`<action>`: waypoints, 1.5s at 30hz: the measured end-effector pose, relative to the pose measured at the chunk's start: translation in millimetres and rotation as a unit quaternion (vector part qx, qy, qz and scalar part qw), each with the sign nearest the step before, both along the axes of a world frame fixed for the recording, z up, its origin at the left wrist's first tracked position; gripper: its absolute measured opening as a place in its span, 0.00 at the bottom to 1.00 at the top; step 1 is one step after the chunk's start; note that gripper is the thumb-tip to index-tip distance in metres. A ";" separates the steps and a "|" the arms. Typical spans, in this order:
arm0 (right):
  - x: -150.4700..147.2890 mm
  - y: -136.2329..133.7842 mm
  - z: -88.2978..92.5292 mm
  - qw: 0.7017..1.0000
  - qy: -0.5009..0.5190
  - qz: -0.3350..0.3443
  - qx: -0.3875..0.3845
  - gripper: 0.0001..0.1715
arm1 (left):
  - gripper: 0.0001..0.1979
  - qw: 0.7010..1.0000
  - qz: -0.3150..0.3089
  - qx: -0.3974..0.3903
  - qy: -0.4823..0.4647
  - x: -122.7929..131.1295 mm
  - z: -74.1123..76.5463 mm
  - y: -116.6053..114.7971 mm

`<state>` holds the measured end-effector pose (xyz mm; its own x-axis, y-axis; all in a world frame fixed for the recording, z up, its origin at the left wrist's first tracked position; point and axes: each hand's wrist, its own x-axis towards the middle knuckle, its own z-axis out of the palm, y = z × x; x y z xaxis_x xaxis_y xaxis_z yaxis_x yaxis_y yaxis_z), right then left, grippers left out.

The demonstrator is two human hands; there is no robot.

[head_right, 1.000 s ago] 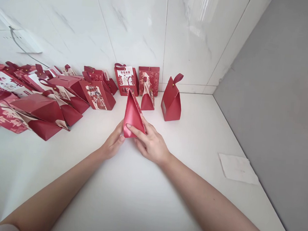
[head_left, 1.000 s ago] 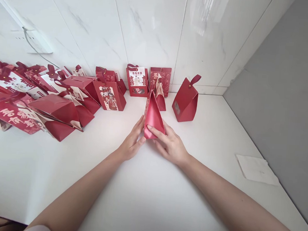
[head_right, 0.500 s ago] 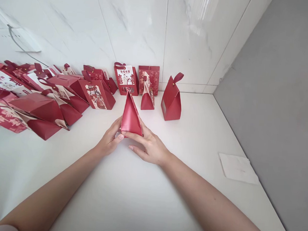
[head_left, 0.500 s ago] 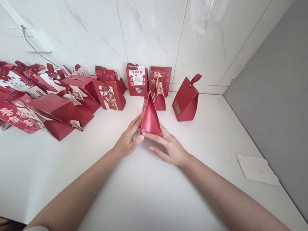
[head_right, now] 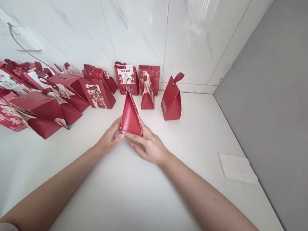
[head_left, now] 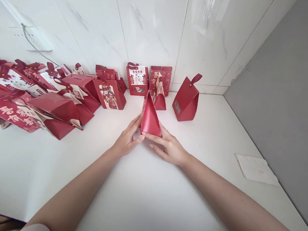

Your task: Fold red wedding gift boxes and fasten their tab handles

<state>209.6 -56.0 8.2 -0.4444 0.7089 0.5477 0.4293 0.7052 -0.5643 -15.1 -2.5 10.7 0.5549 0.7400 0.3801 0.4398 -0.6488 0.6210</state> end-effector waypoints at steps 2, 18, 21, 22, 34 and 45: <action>0.7 0.7 -2.1 1.000 -0.012 -0.007 -0.005 0.36 | 0.36 1.000 0.006 -0.007 -0.014 1.2 -0.2 -0.9; 3.8 9.6 -14.1 0.995 0.075 -0.029 -0.059 0.46 | 0.31 0.992 -0.005 -0.074 -0.106 1.3 -6.2 -0.4; 4.0 10.8 -15.2 0.993 0.061 -0.077 -0.067 0.41 | 0.30 0.980 0.034 -0.125 -0.151 2.6 -7.2 1.8; 3.9 11.2 -15.5 0.990 0.063 -0.097 -0.078 0.40 | 0.30 0.975 0.050 -0.141 -0.163 2.9 -7.5 3.1; 3.7 7.3 -9.9 0.999 0.036 -0.013 -0.036 0.31 | 0.53 0.995 0.077 -0.058 0.002 10.4 -4.3 -4.6; -2.1 7.2 -10.0 1.000 -0.007 0.024 0.010 0.26 | 0.37 0.972 0.155 -0.126 -0.122 6.5 -12.3 9.1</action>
<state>207.6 -48.7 -1.8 -0.4865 0.6754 0.5542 0.4023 0.7363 -0.5441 -8.5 6.5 -1.6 0.2068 0.9439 0.2576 0.4086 -0.3225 0.8538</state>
